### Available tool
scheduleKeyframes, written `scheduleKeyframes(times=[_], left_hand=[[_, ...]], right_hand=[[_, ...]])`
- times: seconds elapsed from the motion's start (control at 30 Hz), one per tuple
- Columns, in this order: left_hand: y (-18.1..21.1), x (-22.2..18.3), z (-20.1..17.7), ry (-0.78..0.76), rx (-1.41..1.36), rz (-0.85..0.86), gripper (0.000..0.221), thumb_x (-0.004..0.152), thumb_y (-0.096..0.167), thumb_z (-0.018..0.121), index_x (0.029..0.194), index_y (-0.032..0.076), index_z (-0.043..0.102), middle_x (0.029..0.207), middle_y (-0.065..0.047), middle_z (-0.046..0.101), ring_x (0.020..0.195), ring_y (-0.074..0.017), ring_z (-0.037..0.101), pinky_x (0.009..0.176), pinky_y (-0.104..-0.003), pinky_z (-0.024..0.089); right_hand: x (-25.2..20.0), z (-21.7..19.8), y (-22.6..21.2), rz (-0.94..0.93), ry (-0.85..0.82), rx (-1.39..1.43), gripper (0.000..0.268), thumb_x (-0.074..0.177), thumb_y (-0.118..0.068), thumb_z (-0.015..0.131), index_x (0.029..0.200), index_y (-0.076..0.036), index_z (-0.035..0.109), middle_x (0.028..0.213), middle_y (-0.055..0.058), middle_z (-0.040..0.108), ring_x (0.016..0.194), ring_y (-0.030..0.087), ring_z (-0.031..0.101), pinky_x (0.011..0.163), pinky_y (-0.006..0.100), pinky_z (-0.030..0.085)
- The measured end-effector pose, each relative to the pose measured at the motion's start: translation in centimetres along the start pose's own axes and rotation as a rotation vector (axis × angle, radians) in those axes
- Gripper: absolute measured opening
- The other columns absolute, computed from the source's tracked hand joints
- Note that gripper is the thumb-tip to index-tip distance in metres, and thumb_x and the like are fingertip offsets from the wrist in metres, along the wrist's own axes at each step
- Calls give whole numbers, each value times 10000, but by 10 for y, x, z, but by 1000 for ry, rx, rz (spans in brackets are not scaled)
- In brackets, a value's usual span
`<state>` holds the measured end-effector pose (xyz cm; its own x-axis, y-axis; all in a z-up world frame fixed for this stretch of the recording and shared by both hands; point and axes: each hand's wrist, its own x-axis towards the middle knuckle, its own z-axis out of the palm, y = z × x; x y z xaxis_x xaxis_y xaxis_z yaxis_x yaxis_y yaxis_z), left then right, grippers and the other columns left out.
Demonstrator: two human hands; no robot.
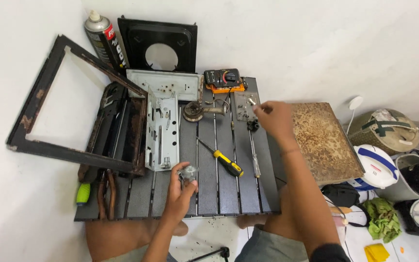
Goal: Inspecting and adjusting a small mechanical component using a screwdriver on a metal repair bench.
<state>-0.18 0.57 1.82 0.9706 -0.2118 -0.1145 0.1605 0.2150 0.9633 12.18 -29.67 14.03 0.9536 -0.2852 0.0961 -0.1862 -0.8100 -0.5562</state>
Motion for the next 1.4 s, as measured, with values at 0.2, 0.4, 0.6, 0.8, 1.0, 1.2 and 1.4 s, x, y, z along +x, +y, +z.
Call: scheduleKeyframes(times=[0.2, 0.4, 0.6, 0.8, 1.0, 1.2, 1.4], left_hand=[[-20, 12, -1, -99, -198, 232, 585, 951, 184, 663, 1425, 34, 354, 1388, -250, 548, 923, -190, 670, 656, -240, 544], [-26, 13, -5, -110, -246, 269, 583, 907, 82, 715, 1415, -7, 443, 1321, -223, 612, 1021, -266, 696, 750, -287, 584], [-12, 9, -5, -118, -314, 246, 625, 895, 79, 714, 1432, -28, 414, 1272, -272, 602, 1081, -372, 683, 809, -355, 605], [-3, 7, -2, -113, -292, 247, 673, 897, 65, 704, 1475, 23, 362, 1303, -237, 587, 1077, -293, 645, 775, -319, 574], [-26, 10, -12, -59, -429, 178, 528, 879, 88, 742, 1326, 31, 467, 1175, -161, 666, 947, -229, 687, 745, -319, 585], [-26, 15, -21, -118, -650, 1, 444, 928, 180, 616, 1315, 60, 435, 1325, -334, 575, 1125, -432, 664, 944, -457, 591], [-41, 20, -25, -114, -640, -21, 446, 909, 162, 562, 1326, 79, 428, 1377, -325, 542, 1249, -438, 592, 1073, -485, 507]], right_hand=[[-122, -1, -47, -16, -175, -189, 305, 919, -370, 657, 1086, -152, 791, 932, 121, 788, 963, 427, 722, 836, 584, 581], [-158, 74, -13, -156, -43, -323, 421, 889, -392, 722, 1170, -81, 757, 1080, 167, 723, 947, 365, 734, 757, 459, 612], [-151, 98, -1, -284, 61, -375, 342, 920, -389, 684, 1108, -112, 753, 898, 121, 709, 858, 323, 719, 712, 407, 584], [-156, 95, 13, -114, -77, 315, 229, 991, -254, 642, 1057, -64, 750, 760, 199, 704, 692, 344, 700, 546, 418, 511], [-163, 81, 4, 164, -326, 1160, 293, 950, -241, 523, 1097, -3, 612, 823, 155, 625, 614, 210, 597, 461, 296, 437], [-160, 108, 14, 110, -442, 1073, 290, 913, -281, 700, 1034, -31, 616, 668, 51, 568, 483, 145, 556, 428, 254, 435], [-178, 102, -38, -8, -415, 951, 163, 893, -102, 745, 973, 36, 712, 499, 20, 545, 371, 81, 514, 370, 203, 387]])
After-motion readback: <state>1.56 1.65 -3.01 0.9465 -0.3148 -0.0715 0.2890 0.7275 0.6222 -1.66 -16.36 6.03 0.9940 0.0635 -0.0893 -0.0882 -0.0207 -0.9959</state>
